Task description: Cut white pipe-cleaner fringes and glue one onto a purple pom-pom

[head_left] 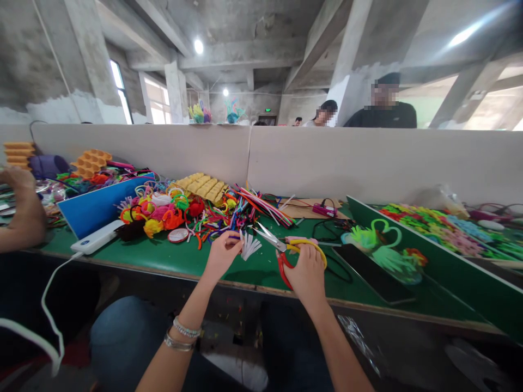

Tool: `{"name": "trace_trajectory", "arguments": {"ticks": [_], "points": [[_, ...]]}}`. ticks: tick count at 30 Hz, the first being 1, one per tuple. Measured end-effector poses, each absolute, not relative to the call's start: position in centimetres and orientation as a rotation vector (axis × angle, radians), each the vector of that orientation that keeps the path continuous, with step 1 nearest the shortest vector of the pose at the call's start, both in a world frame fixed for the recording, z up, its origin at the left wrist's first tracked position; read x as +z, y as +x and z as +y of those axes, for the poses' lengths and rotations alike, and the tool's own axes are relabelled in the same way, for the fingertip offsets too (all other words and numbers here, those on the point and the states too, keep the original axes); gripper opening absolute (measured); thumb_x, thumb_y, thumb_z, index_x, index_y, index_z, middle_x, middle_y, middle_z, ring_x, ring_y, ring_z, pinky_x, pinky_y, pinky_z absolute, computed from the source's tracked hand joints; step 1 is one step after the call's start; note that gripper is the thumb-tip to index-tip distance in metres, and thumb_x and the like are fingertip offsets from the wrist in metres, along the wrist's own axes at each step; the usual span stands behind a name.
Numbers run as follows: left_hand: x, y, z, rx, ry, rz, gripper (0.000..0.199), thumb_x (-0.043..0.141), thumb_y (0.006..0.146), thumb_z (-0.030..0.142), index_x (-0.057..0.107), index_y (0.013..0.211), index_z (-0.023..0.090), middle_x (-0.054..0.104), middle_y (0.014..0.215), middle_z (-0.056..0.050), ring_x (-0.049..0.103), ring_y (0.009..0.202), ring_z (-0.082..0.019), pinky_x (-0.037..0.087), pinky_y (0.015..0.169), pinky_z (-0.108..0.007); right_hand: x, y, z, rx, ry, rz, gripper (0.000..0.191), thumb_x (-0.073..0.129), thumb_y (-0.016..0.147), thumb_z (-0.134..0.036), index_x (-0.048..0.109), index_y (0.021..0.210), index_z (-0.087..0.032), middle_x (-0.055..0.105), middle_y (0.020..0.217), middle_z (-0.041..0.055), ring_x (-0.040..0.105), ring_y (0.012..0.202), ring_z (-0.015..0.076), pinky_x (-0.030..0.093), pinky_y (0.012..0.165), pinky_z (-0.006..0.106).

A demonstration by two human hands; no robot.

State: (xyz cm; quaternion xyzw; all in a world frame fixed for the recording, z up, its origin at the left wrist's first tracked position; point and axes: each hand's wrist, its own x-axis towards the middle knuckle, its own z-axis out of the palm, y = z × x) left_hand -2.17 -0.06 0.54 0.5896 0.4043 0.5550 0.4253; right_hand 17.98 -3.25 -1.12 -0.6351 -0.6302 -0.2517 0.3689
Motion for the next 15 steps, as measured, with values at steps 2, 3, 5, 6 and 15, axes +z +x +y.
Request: {"name": "trace_trajectory", "arguments": {"ticks": [2,3,5,6,15], "points": [[0.6,-2.1,-0.2,1.396,1.568,1.061,0.018,0.057,0.066,0.025,0.054,0.081,0.015,0.062,0.062,-0.001,0.059,0.055,-0.012,0.048,0.054,-0.023,-1.1,17.7,-3.2,-0.576,-1.556,-1.661,0.037,0.051,0.069,-0.044,0.046,0.09,-0.014,0.052,0.086,0.0106,0.047,0.087,0.0248,0.038,0.075,0.037],[0.5,-2.1,-0.3,1.4,1.614,1.088,0.017,0.056,0.066,0.025,0.055,0.081,0.015,0.063,0.063,-0.001,0.06,0.056,-0.013,0.048,0.054,-0.023,-1.1,17.5,-3.3,-0.543,-1.525,-1.687,0.037,0.051,0.069,-0.045,0.046,0.09,-0.014,0.052,0.087,0.0104,0.048,0.087,0.0245,0.038,0.075,0.037],[0.5,-2.0,-0.5,1.398,1.683,1.128,0.016,0.056,0.067,0.025,0.056,0.08,0.015,0.064,0.065,-0.002,0.061,0.06,-0.014,0.047,0.056,-0.023,-1.2,17.0,-3.4,-0.485,-1.482,-1.742,0.037,0.051,0.069,-0.045,0.045,0.089,-0.015,0.052,0.089,0.0104,0.048,0.088,0.0242,0.039,0.075,0.036],[0.4,-1.9,-0.5,1.394,1.704,1.138,0.016,0.055,0.067,0.025,0.056,0.08,0.016,0.065,0.066,-0.003,0.061,0.061,-0.014,0.048,0.057,-0.023,-1.2,16.8,-3.4,-0.459,-1.474,-1.766,0.036,0.05,0.07,-0.045,0.045,0.089,-0.015,0.052,0.089,0.0105,0.048,0.089,0.024,0.04,0.075,0.036],[0.4,-1.7,-0.8,1.452,1.89,1.219,0.015,0.052,0.071,0.025,0.061,0.079,0.017,0.066,0.073,-0.004,0.062,0.066,-0.015,0.049,0.064,-0.026,-1.4,16.1,-3.7,-0.368,-1.592,-1.818,0.034,0.047,0.072,-0.044,0.045,0.091,-0.016,0.052,0.089,0.0085,0.051,0.087,0.0221,0.042,0.07,0.033]]}}
